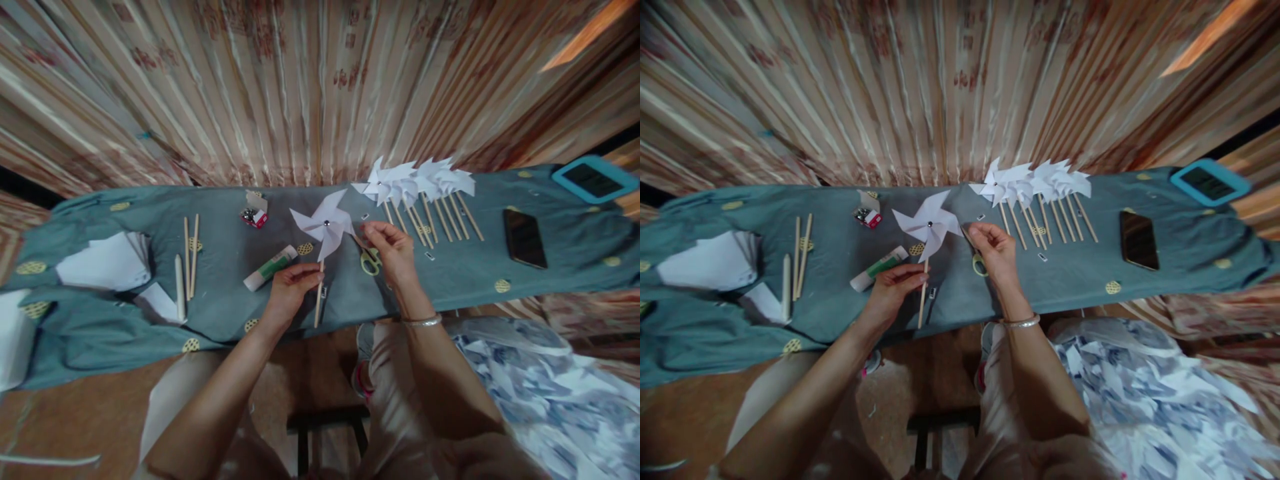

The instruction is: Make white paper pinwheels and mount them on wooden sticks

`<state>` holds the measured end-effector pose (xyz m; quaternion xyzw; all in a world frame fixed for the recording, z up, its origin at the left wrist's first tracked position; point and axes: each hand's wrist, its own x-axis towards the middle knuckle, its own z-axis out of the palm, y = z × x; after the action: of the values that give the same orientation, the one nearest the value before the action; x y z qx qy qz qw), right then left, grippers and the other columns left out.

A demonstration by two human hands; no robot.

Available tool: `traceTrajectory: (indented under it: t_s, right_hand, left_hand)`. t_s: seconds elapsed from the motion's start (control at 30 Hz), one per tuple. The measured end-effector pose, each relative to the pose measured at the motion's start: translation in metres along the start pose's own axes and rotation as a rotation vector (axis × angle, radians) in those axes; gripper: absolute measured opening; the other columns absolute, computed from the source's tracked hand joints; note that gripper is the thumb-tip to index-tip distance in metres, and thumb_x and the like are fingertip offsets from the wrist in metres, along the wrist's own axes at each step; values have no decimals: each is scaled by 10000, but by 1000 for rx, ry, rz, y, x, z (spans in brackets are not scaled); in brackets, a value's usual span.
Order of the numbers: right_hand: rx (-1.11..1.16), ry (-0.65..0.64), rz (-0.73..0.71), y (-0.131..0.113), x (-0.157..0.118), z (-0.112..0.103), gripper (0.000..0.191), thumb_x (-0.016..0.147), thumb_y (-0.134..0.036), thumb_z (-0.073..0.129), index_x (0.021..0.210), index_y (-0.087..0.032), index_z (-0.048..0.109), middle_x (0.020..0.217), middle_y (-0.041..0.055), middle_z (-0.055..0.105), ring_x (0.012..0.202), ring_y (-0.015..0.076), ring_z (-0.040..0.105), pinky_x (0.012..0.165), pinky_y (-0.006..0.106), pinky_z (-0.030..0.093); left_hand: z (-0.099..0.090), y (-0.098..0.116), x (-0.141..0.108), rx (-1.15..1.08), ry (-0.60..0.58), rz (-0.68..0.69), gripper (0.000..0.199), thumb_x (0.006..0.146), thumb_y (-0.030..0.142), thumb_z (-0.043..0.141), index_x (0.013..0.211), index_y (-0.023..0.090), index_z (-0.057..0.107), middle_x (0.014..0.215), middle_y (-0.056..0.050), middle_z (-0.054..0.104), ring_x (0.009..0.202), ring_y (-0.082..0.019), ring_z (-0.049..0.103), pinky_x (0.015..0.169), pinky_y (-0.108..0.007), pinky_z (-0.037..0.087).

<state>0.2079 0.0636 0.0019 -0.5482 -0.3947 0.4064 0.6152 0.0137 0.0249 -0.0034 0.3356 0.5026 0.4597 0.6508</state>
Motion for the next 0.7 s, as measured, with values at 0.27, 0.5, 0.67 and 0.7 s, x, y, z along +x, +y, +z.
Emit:
traceTrajectory:
  t_s: [0.27,0.5,0.67,0.7]
  right_hand:
    - [51,-113,93,6,7,9,395,546,-515,838,772,-211,723,701,-11,705,646,124,602,652,265,488]
    - [66,-98,128,1,5,15,320,538,-473,832,673,-208,712,548,-48,612,514,94,491,518,234,391]
    - [49,-78,108,2,4,16,296,567,-460,819,655,-202,705,529,-51,596,488,77,459,496,223,349]
    - [45,-81,106,3,4,16,293,573,-458,817,657,-202,704,526,-52,593,486,78,458,494,223,349]
  left_hand:
    - [1,-2,1,1,-6,-33,266,494,295,857,712,171,768,674,-23,716,587,-123,593,613,-263,493]
    - [-1,-2,1,-13,7,-42,267,497,287,867,712,166,765,646,-8,697,581,-108,578,612,-245,478]
    - [-1,-1,1,-14,26,-39,265,497,280,873,709,165,762,657,-8,698,597,-111,582,621,-246,479]
    - [-1,-1,1,-15,27,-37,265,496,282,873,707,165,763,657,-9,698,597,-111,582,619,-245,478]
